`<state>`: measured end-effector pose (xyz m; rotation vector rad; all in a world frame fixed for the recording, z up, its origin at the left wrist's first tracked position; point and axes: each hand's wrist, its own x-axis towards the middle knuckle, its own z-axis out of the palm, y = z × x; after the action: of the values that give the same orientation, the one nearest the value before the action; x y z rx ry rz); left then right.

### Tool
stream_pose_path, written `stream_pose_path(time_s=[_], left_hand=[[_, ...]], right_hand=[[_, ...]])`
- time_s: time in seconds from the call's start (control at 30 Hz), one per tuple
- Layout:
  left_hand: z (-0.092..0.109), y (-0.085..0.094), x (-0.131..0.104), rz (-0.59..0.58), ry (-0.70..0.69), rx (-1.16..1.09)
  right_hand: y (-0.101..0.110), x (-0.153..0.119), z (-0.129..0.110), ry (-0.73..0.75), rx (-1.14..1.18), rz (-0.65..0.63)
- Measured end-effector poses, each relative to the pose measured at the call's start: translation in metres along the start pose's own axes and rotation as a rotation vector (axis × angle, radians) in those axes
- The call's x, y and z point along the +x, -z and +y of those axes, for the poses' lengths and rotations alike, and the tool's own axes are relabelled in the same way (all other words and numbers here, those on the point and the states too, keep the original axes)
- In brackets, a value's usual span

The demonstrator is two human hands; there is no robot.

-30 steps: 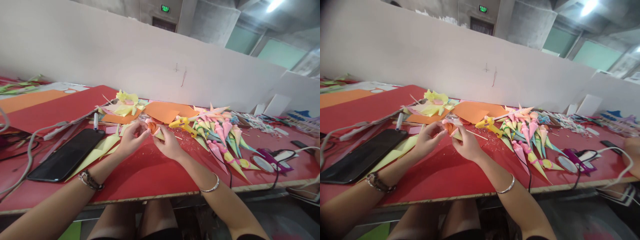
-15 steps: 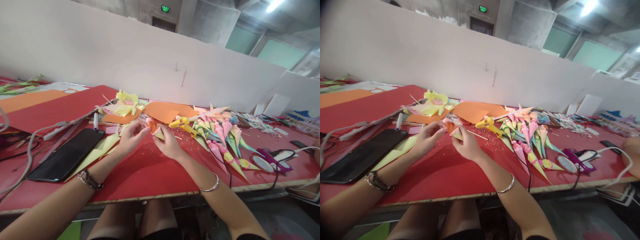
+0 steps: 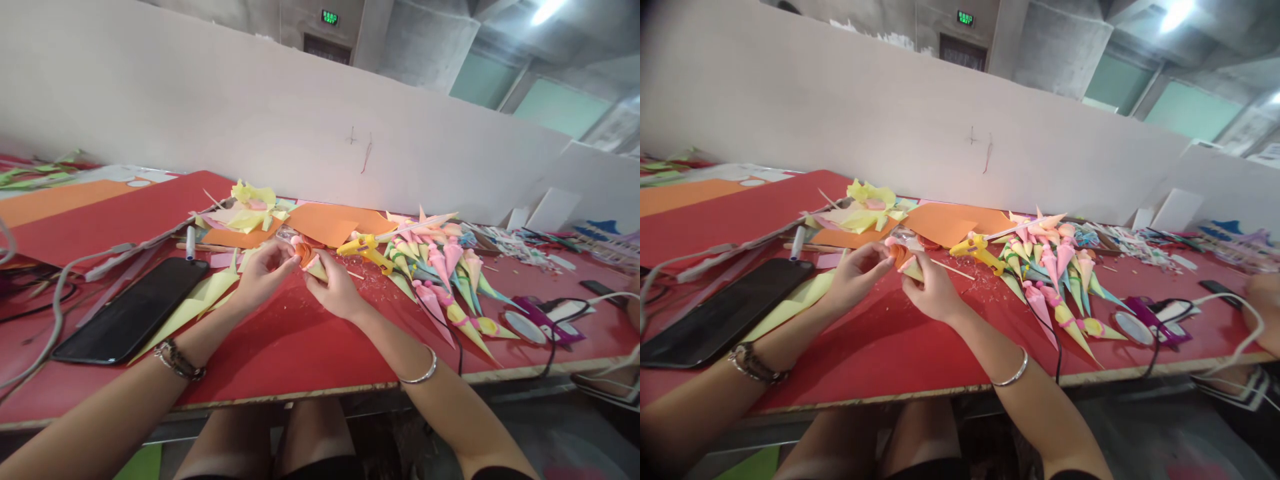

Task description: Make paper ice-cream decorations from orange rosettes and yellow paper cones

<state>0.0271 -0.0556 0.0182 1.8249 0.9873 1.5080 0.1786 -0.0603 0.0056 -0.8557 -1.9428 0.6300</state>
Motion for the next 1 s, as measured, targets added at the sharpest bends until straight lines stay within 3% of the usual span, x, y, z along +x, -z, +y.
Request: stream_pose_path(time_s=[0.47, 0.77, 1.0], left_hand=[[0.002, 0.002, 0.000, -0.005, 0.006, -0.015], [-0.008, 0.003, -0.002, -0.144, 0.007, -0.108], [-0.012, -0.003, -0.007, -0.250, -0.055, -0.006]], right_hand=[[0.000, -0.002, -0.003, 0.007, -0.013, -0.012], [-0.002, -0.001, -0.005, 0.034, 0.216, -0.122], [-0.003, 0.000, 0.000, 0.003, 0.299, -0.228]])
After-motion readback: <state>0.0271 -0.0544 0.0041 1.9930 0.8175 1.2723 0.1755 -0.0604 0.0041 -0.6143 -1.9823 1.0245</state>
